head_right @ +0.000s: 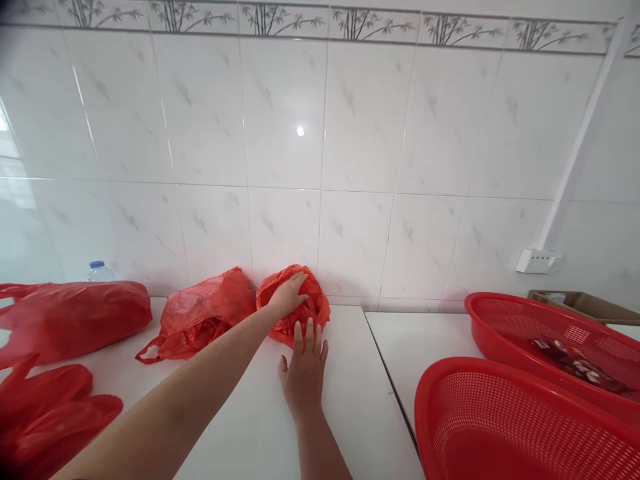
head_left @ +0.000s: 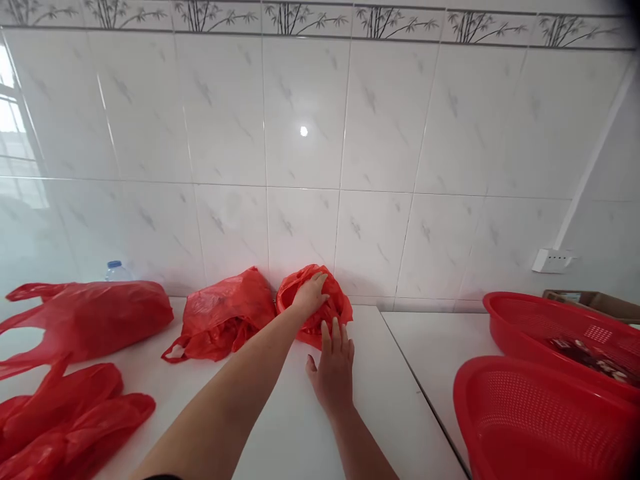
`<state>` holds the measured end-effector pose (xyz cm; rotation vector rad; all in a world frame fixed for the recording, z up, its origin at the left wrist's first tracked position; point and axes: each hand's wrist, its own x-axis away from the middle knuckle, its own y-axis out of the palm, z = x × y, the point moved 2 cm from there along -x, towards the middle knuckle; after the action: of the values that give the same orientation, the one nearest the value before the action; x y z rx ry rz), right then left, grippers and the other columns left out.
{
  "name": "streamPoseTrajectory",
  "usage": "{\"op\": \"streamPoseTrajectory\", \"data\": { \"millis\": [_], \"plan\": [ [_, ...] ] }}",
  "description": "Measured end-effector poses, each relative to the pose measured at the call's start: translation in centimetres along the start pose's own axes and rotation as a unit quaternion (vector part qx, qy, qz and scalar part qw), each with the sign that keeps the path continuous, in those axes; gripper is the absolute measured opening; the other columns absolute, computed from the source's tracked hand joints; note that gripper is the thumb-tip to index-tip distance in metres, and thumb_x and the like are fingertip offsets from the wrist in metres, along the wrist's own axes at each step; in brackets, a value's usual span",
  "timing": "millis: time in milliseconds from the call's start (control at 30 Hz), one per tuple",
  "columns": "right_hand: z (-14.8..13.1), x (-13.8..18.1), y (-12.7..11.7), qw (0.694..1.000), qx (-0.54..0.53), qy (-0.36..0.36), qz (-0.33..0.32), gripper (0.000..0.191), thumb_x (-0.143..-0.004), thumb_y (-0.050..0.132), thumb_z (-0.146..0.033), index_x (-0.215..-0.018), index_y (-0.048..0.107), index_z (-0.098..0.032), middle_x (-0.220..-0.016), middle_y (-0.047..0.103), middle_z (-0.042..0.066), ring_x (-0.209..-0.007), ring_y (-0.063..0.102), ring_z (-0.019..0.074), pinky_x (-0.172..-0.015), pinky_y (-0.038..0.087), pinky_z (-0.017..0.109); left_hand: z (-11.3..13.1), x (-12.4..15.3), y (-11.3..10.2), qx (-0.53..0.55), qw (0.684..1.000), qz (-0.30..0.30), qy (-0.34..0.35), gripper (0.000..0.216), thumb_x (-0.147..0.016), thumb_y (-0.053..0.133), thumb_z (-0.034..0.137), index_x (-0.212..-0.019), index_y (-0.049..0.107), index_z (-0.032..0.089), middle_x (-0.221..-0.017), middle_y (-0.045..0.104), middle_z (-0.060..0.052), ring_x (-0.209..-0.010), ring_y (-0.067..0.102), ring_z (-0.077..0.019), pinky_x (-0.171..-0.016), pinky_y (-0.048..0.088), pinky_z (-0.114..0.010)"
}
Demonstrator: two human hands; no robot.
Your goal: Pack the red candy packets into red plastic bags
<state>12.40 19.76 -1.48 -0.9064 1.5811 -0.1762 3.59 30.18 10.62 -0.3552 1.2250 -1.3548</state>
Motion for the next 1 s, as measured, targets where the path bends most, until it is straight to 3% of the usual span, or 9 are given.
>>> {"op": "streamPoseTrajectory", "data": {
  "millis": [167,300,433,600,700,833,933,1000],
  "plan": [
    [1.0,-0.4,1.9,0.998,0.004,0.052,-0.018,0.073,-0.078,0.055,-0.027,-0.145,0.027,-0.028,-0.150,0.030,0.012,-0.132,0.031,0.0418,-0.092,0.037,0.060,-0.4,0.4,1.3,0.002,0.996,-0.086,-0.030,0.032,-0.090,0.055,0.032,-0.118,0.055,0.016,-0.117,0.058,-0.009,-0.099,0.060,-0.0210,-0.084,0.052,-0.042],
    [1.6,-0.4,2.3,0.998,0.012,0.052,-0.029,0.067,-0.076,0.058,-0.023,-0.139,0.039,-0.032,-0.134,0.047,0.014,-0.124,0.041,0.0402,-0.091,0.039,0.057,0.4,0.5,0.6,0.036,0.990,-0.137,-0.019,0.028,-0.090,0.055,0.033,-0.111,0.058,0.015,-0.109,0.061,-0.007,-0.091,0.062,-0.0187,-0.078,0.053,-0.038],
    [1.8,-0.5,2.1,0.998,0.007,0.053,-0.031,0.060,-0.078,0.057,-0.023,-0.135,0.044,-0.033,-0.116,0.053,0.012,-0.118,0.044,0.0361,-0.092,0.039,0.055,2.0,0.1,-1.9,0.088,0.989,-0.120,0.008,0.026,-0.086,0.058,0.038,-0.098,0.062,0.015,-0.095,0.064,-0.004,-0.085,0.061,-0.0172,-0.076,0.052,-0.034],
    [1.6,-0.5,1.8,0.998,-0.009,0.050,-0.036,0.059,-0.079,0.057,-0.023,-0.135,0.044,-0.035,-0.108,0.053,0.010,-0.112,0.046,0.0321,-0.093,0.040,0.051,2.8,-0.6,-4.3,0.134,0.988,-0.077,0.011,0.030,-0.081,0.057,0.046,-0.094,0.060,0.020,-0.101,0.064,-0.004,-0.091,0.059,-0.0184,-0.076,0.048,-0.028],
    [1.4,-0.7,1.3,0.998,-0.026,0.061,0.007,0.055,-0.082,0.055,-0.028,-0.136,0.043,-0.031,-0.118,0.049,0.012,-0.116,0.044,0.0321,-0.094,0.039,0.050,2.6,-0.2,-4.5,0.130,0.985,-0.110,0.003,0.030,-0.072,0.064,0.046,-0.085,0.059,0.019,-0.085,0.064,-0.002,-0.077,0.059,-0.0172,-0.064,0.046,-0.026],
    [1.7,-1.1,0.3,0.988,-0.041,0.110,0.100,0.059,-0.089,0.044,-0.044,-0.141,0.031,-0.020,-0.145,0.028,0.018,-0.134,0.024,0.0390,-0.100,0.029,0.059,2.3,1.8,-3.6,0.121,0.980,-0.156,0.014,0.027,-0.074,0.061,0.045,-0.076,0.058,0.019,-0.070,0.059,0.001,-0.062,0.055,-0.0145,-0.054,0.041,-0.026],
    [2.5,-1.5,-0.3,0.981,-0.075,0.136,0.118,0.069,-0.089,0.043,-0.050,-0.144,0.022,-0.015,-0.149,0.025,0.020,-0.138,0.017,0.0385,-0.102,0.025,0.061,2.6,4.0,-2.6,0.120,0.976,-0.178,0.037,0.016,-0.074,0.061,0.035,-0.076,0.060,0.019,-0.080,0.062,0.000,-0.071,0.058,-0.0160,-0.059,0.045,-0.026],
    [3.1,-1.8,-0.5,0.978,-0.115,0.141,0.106,0.064,-0.087,0.046,-0.048,-0.141,0.032,-0.018,-0.149,0.028,0.017,-0.138,0.016,0.0375,-0.104,0.023,0.062,2.9,5.3,-2.0,0.124,0.970,-0.198,0.060,0.010,-0.072,0.064,0.029,-0.076,0.062,0.020,-0.092,0.064,-0.001,-0.083,0.060,-0.0179,-0.068,0.048,-0.027]
  ]
}}
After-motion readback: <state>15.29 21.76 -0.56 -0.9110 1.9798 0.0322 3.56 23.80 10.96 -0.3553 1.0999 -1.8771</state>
